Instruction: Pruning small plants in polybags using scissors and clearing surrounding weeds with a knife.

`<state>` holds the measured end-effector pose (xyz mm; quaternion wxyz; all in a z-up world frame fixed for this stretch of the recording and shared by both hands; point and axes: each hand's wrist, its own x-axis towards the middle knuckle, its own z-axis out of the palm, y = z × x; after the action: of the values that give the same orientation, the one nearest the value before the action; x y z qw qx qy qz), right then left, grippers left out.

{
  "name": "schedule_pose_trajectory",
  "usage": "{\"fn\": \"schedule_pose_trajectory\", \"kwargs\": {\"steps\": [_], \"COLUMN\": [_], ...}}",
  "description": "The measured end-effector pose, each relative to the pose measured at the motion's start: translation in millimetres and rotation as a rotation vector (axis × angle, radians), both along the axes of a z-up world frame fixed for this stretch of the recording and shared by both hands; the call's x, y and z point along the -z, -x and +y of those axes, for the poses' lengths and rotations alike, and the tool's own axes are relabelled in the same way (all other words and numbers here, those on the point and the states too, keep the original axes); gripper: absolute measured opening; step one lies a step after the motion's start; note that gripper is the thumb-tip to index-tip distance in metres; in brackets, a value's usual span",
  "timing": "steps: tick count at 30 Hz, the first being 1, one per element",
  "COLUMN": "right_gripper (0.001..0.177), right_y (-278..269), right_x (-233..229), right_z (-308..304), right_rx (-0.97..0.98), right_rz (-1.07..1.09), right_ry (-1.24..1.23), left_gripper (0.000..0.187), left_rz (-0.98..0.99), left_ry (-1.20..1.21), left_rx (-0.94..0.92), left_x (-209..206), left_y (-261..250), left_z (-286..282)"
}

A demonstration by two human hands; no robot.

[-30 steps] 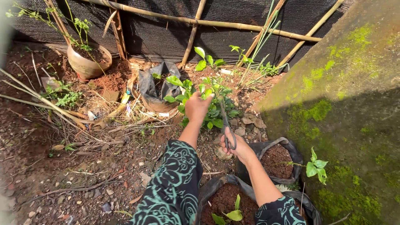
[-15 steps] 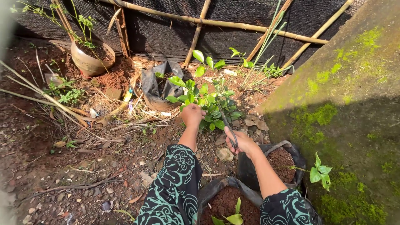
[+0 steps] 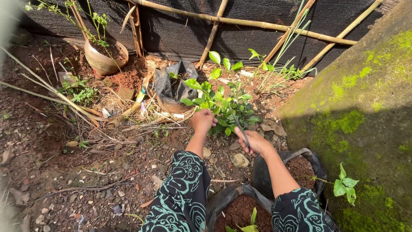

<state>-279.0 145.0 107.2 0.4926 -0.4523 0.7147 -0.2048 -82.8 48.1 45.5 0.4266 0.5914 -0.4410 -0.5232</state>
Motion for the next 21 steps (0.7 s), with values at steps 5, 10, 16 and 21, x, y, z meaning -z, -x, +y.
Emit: {"fn": "schedule_pose_trajectory", "kwargs": {"steps": [5, 10, 16, 21], "right_gripper": [0.073, 0.072, 0.072, 0.077], "right_y": [0.8, 0.9, -0.7, -0.1], "right_x": [-1.3, 2.0, -1.6, -15.5], "right_z": [-10.6, -19.7, -21.8, -9.8], "right_rx": [-0.024, -0.024, -0.01, 0.009], "right_rz": [0.055, 0.085, 0.064, 0.043], "right_ry": [0.003, 0.012, -0.006, -0.055], "left_gripper": [0.019, 0.018, 0.016, 0.015], "left_rz": [-0.018, -0.011, 0.036, 0.038], "left_ry": [0.022, 0.004, 0.0, -0.004], "left_rx": [0.078, 0.143, 0.179, 0.139], "left_x": [15.0, 6.3, 3.5, 1.2], "left_y": [-2.4, -7.4, -7.3, -11.6], "left_z": [-9.2, -6.5, -5.0, -4.7]}}
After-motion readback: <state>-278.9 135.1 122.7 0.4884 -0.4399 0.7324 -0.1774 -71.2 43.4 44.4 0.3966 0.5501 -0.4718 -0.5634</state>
